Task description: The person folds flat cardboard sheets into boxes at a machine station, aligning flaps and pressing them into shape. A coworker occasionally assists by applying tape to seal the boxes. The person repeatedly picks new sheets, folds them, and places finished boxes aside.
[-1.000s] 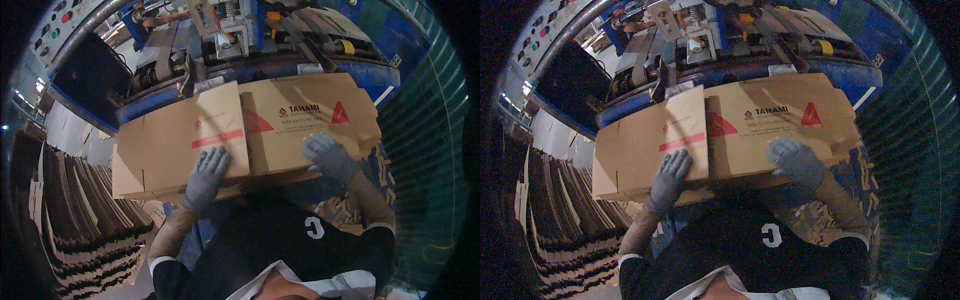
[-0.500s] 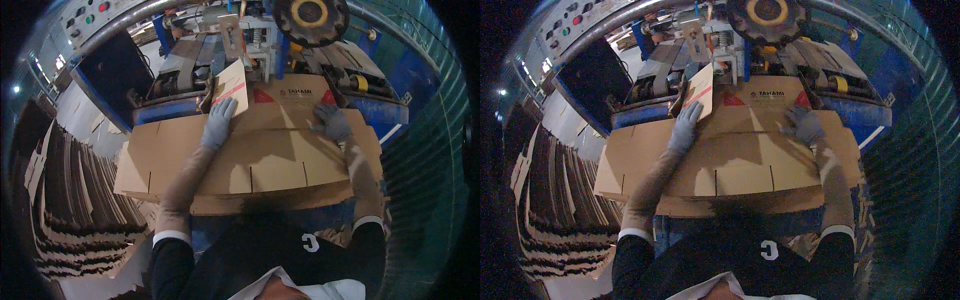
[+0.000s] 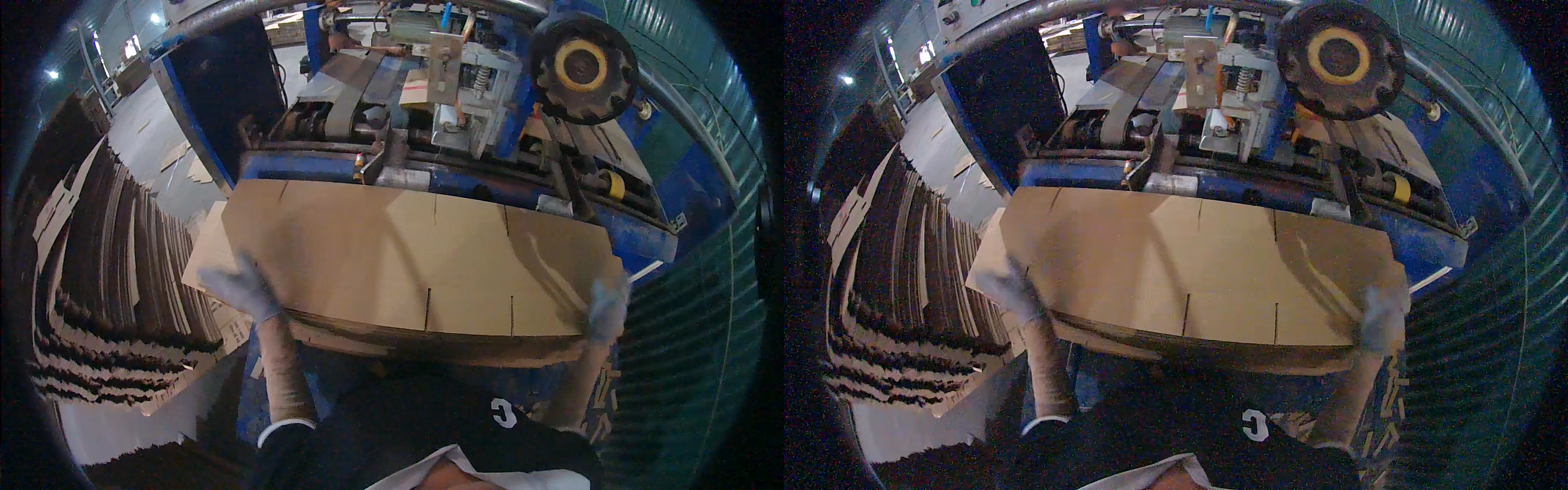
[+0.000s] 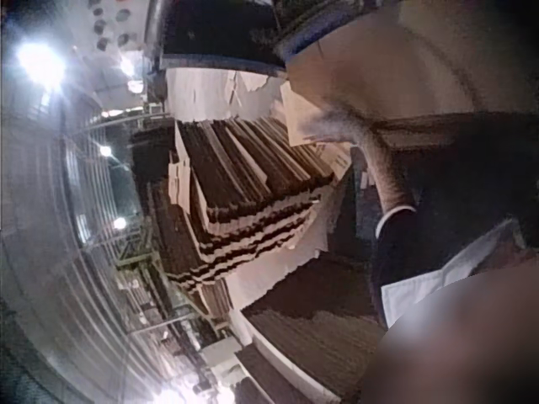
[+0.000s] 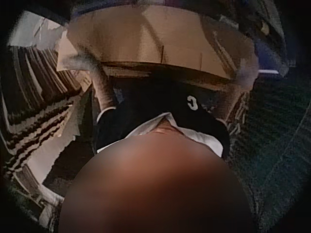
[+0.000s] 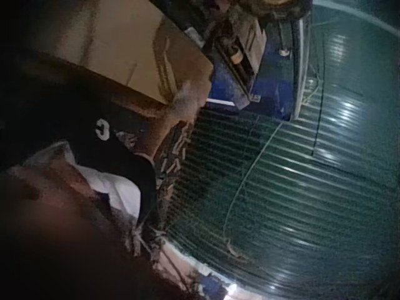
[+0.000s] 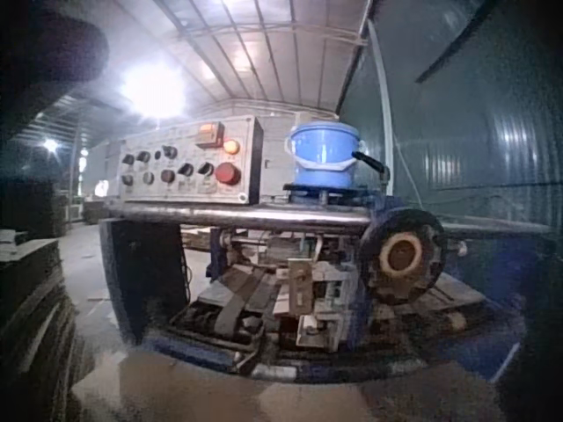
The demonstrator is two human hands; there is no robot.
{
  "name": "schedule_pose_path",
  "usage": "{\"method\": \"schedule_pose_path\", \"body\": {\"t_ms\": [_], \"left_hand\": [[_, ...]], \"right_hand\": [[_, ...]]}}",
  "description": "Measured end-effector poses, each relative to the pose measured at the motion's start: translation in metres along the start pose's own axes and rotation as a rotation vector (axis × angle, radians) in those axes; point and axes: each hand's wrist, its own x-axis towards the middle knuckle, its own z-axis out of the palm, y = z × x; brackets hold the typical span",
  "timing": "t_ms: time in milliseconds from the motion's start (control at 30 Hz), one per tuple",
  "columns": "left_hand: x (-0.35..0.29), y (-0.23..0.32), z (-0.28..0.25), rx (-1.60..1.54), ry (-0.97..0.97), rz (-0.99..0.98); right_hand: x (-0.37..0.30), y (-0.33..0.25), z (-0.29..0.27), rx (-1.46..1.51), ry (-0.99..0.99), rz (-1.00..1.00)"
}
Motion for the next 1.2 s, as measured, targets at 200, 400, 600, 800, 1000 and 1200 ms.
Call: {"method": "schedule_pose_path", "body": {"t_ms": [200, 400, 600, 800, 1000, 1200], "left_hand": [[0.010, -0.079, -0.010, 0.613, -0.649, 0.034], [0.026, -0.053, -0.023, 0.167, -0.482, -0.234], [0.074, -0.025, -0.049, -0.833, -0.446, -0.323], [0.100, -0.038, -0.037, -1.195, -0.672, -0.652], [0.034, -0.015, -0.083, -0.920, -0.669, -0.269], [-0.041, 0.043, -0.102, -0.561, -0.876, 0.224]], "right_hand": [[-0.069, 0.036, -0.020, 0.208, -0.298, 0.682], [-0.053, 0.036, -0.018, -0.093, -0.408, 0.817], [-0.029, 0.009, -0.025, 0.590, 0.411, 0.902], [0.007, -0.021, -0.057, 0.864, 0.370, 0.601], [0.005, -0.087, -0.184, 0.323, 0.693, 0.318], [-0.025, -0.165, -0.171, 0.526, -0.148, -0.638]]}}
